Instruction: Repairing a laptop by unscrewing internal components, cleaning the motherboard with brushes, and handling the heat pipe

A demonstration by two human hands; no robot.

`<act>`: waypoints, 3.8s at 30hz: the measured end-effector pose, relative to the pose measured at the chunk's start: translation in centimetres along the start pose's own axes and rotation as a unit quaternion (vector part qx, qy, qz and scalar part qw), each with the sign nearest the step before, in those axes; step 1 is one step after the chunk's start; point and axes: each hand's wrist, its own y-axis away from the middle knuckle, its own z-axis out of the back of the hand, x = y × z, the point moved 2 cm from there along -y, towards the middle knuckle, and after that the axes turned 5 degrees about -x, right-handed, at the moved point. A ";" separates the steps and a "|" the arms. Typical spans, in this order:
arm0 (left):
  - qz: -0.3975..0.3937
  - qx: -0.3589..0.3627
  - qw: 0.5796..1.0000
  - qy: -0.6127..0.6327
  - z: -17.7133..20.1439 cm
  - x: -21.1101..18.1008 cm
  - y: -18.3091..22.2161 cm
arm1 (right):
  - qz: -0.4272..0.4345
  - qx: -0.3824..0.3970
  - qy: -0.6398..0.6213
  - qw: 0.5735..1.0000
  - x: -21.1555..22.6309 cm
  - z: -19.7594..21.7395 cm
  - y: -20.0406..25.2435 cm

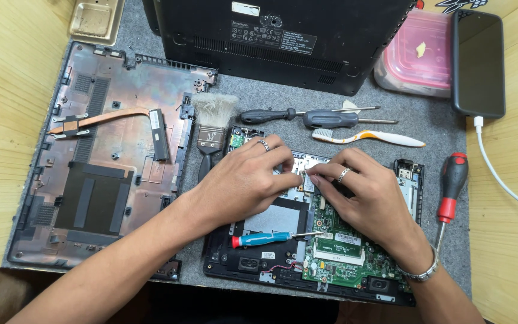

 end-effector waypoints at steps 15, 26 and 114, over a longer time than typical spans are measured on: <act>0.013 0.003 1.000 0.010 0.2 0.0 -0.3 | 0.009 0.009 -0.014 1.000 -0.3 -0.1 0.4; 0.029 0.005 0.999 0.027 -0.1 0.3 -0.2 | -0.015 0.017 -0.020 1.000 -0.2 0.1 0.1; 0.122 -0.006 0.973 0.196 7.3 -1.4 -3.9 | -0.074 0.115 -0.026 0.990 -0.6 0.8 0.1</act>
